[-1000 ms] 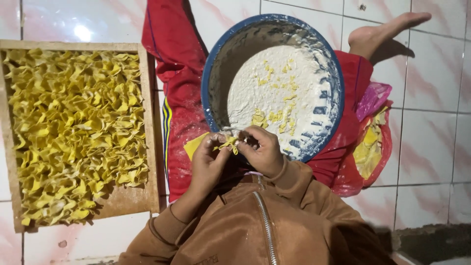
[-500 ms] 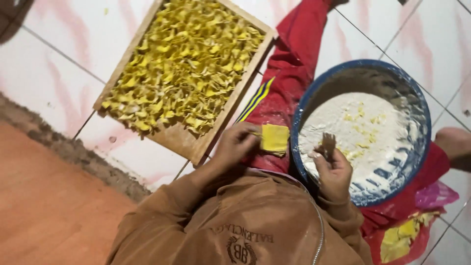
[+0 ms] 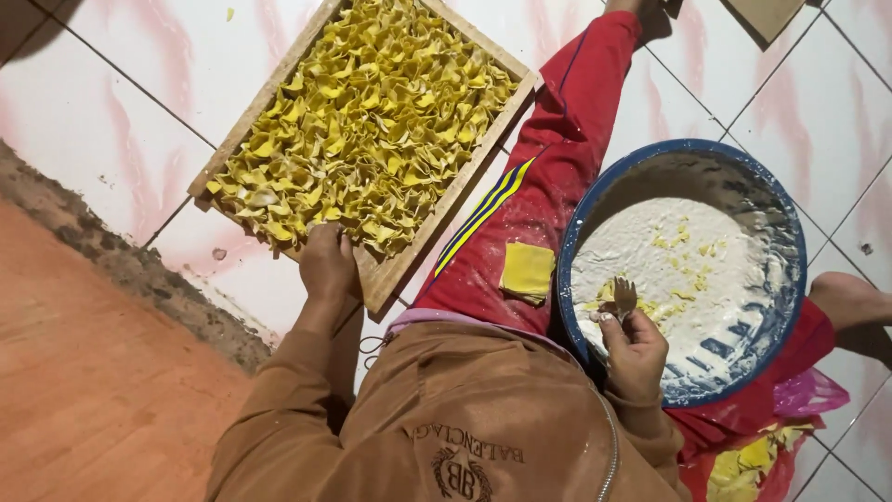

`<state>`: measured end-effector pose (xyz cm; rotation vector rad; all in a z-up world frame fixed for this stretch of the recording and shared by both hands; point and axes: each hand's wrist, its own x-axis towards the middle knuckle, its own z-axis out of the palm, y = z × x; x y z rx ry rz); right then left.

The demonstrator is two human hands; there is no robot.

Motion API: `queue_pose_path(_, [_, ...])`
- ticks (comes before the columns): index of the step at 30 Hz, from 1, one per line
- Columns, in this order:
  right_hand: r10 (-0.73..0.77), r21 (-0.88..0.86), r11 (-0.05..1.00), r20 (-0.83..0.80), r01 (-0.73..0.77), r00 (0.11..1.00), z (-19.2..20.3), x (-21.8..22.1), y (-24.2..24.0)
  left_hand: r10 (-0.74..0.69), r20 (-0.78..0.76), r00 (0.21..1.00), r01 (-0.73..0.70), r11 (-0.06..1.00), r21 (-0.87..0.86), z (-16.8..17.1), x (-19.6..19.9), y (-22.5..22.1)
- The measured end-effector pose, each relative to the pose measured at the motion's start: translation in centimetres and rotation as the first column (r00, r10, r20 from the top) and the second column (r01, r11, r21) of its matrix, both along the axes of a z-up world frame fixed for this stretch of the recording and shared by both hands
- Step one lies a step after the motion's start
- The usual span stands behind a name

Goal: A person sitting on the floor manually folds yellow dough squares with a white filling using a fork.

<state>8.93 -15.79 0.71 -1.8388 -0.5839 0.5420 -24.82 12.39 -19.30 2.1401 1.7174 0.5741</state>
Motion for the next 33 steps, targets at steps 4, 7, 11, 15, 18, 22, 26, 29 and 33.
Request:
queue_pose_path(4, [0.004,0.002,1.000,-0.006,-0.004,1.000,0.2,0.0,0.1,-0.011,-0.045,0.999,0.013,0.999,0.050,-0.5,0.5,0.8])
queue_pose_path(7, [0.001,0.002,1.000,-0.010,-0.001,1.000,0.1,0.0,0.0,-0.060,-0.052,0.997,0.062,0.997,0.053,0.3,1.3,1.1])
queue_pose_path(11, [0.000,-0.013,1.000,-0.011,0.000,1.000,0.0,0.1,0.0,-0.074,0.013,0.997,0.074,0.997,0.021,2.6,2.6,0.9])
queue_pose_path(15, [-0.013,-0.024,1.000,-0.010,0.013,1.000,0.0,0.1,-0.2,0.127,0.082,0.989,-0.117,0.987,-0.114,4.0,1.1,-0.3])
queue_pose_path(18, [-0.001,-0.004,1.000,-0.014,0.001,1.000,0.7,-0.3,0.3,0.206,0.081,0.975,-0.202,0.978,-0.053,-0.1,-1.1,-1.2])
queue_pose_path(22, [0.006,-0.009,1.000,-0.006,-0.006,1.000,-1.4,0.5,-1.0,0.252,0.133,0.959,-0.239,0.966,-0.103,-1.7,-1.3,-1.2])
queue_pose_path(26, [0.015,-0.005,1.000,-0.007,-0.015,1.000,-2.2,1.0,-1.6,0.268,0.319,0.909,-0.240,0.963,-0.125,-0.5,-0.1,-0.3])
queue_pose_path(29, [0.020,-0.002,1.000,-0.010,-0.020,1.000,-3.5,1.5,-2.5,0.233,0.324,0.917,-0.206,0.972,-0.117,1.6,0.6,0.4])
queue_pose_path(33, [0.018,-0.007,1.000,-0.011,-0.018,1.000,-3.1,1.4,-2.4,0.182,0.231,0.956,-0.150,0.977,-0.151,2.9,1.0,1.2])
